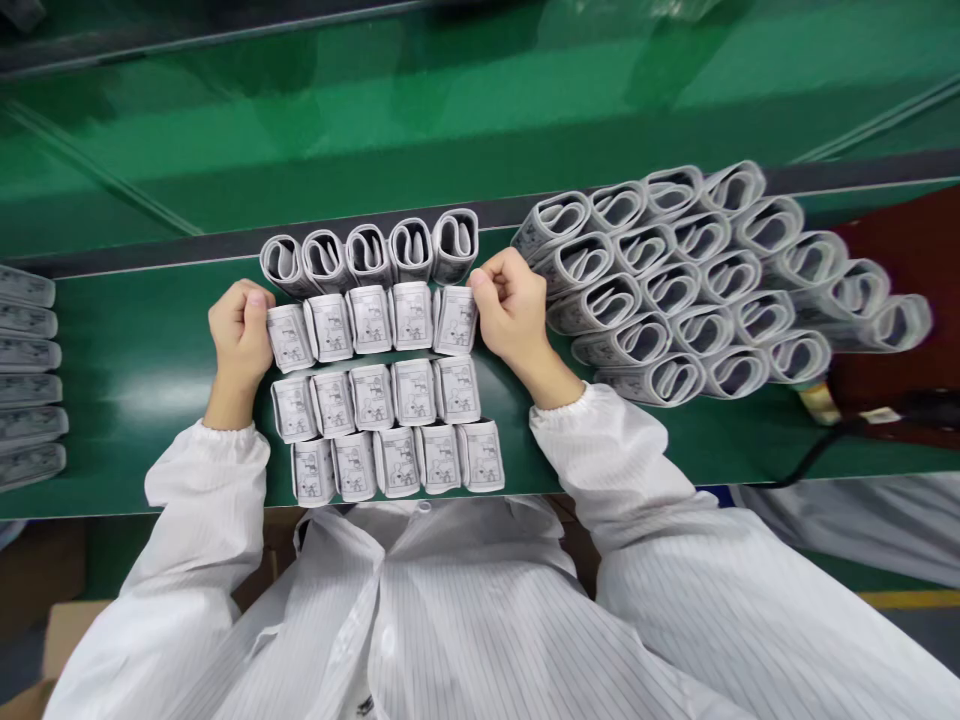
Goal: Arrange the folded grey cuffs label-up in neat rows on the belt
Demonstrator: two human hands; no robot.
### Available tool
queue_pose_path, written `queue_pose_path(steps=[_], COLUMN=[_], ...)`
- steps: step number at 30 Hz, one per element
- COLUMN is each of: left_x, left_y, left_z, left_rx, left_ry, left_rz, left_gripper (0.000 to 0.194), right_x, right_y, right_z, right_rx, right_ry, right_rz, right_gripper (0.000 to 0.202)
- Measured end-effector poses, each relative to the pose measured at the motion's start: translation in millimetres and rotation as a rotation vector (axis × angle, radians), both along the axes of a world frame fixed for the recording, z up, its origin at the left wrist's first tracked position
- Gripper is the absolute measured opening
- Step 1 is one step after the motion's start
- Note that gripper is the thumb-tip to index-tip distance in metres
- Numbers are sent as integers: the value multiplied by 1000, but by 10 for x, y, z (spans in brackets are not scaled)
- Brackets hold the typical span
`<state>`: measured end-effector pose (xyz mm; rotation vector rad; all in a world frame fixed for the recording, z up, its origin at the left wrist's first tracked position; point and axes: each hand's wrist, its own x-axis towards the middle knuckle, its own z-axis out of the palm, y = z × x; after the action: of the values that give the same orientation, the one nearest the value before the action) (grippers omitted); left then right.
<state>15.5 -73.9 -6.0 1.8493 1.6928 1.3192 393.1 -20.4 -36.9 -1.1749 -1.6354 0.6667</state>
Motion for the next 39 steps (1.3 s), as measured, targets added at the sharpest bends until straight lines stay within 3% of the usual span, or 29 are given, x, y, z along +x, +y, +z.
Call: queue_pose_path(steps=[20,39], left_x=[24,9], left_y=[8,37], left_z=[39,76], left_rx=[-14,-15], left_ry=[19,33], left_rz=[6,30], left_gripper=[65,59], right_x=[-14,-46], right_y=[-13,49], right_z=[71,57], right_rx=[-9,-10], right_ry=[26,191], right_rz=[37,216], right_gripper=[52,44])
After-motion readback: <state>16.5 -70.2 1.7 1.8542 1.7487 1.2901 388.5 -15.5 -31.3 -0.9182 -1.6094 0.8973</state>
